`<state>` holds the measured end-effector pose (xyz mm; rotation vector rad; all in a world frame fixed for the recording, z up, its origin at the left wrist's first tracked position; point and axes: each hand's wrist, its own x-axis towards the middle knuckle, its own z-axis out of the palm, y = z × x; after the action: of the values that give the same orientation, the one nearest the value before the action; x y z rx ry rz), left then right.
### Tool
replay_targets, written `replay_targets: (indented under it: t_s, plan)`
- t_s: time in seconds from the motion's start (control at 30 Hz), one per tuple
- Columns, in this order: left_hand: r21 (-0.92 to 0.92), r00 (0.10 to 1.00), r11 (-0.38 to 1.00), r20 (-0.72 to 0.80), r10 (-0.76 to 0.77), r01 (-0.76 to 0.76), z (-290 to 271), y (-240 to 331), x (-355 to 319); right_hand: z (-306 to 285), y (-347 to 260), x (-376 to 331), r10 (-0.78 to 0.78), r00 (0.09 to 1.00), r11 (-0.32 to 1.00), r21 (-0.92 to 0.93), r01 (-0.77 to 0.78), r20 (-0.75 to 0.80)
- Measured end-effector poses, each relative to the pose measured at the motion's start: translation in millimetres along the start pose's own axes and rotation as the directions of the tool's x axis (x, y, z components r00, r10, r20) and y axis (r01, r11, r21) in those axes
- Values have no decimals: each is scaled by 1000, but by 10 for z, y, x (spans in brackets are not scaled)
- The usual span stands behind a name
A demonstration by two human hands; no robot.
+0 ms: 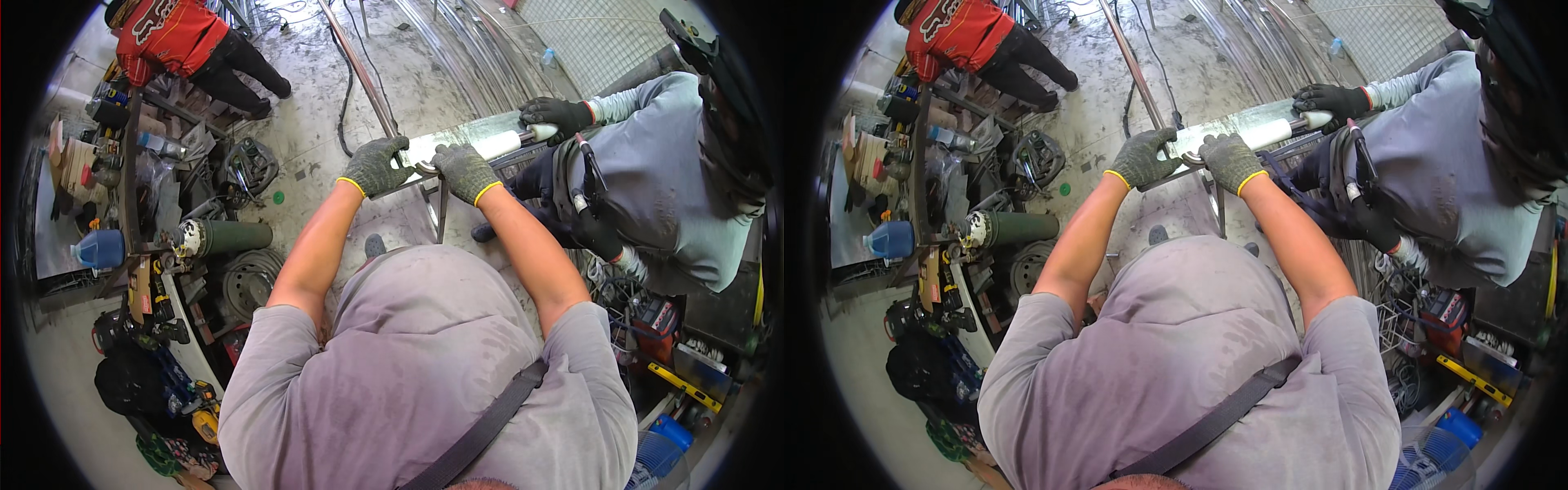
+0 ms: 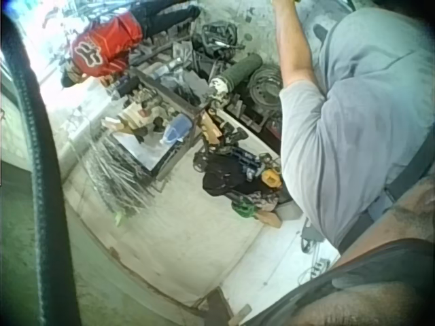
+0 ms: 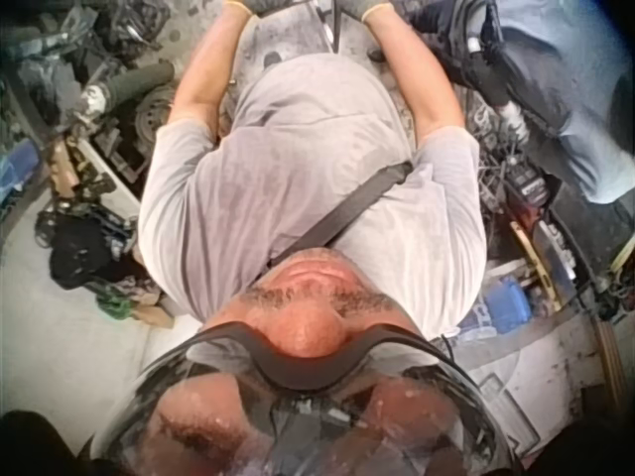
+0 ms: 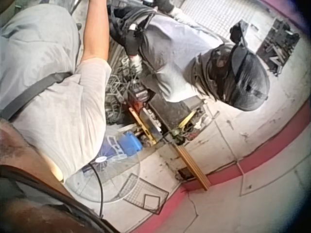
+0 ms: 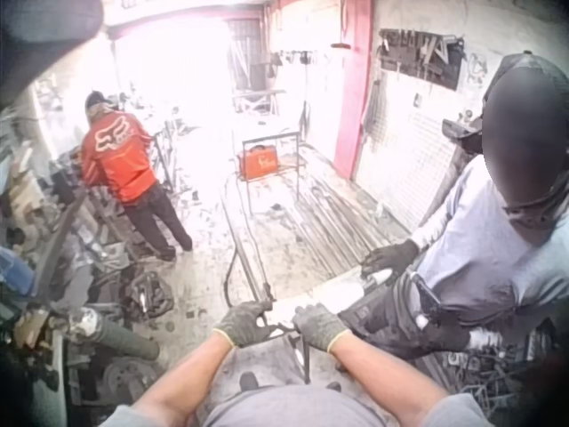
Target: Fabricating and welding a metal handrail in a workshop environment.
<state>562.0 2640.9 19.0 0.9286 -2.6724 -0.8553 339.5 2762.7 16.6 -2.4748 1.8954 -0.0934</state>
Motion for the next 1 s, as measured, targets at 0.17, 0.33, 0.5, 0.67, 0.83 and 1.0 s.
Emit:
replay_targets:
  t_s: [0.17, 0.33, 0.5, 0.67, 0.83, 1.0]
  plan:
    - [-17, 1000, 1000, 1, -8, 8, -37, 13, -9, -19, -16, 26, 47, 995, 999, 2, -47, 86]
    - [-36, 999, 999, -42, 25, -26, -13, -8, 4, -1, 6, 1, 22, 998, 1000, -9, -22, 53]
    - [-40, 995, 999, -95, 32, -36, 40, -42, -20, -16, -16, -29, 3, 999, 999, -33, -2, 39]
    - [-39, 996, 999, -85, 21, -24, 50, -57, -37, -23, -35, -50, 0, 1000, 998, -62, 2, 30]
    - [-53, 999, 999, -42, 2, -4, 13, 9, -39, 51, 34, -50, -2, 1000, 1000, 30, 2, 2]
    - [-68, 993, 992, -60, 98, -102, 53, -129, -98, 40, -36, -22, -12, 999, 998, 59, 14, -41]
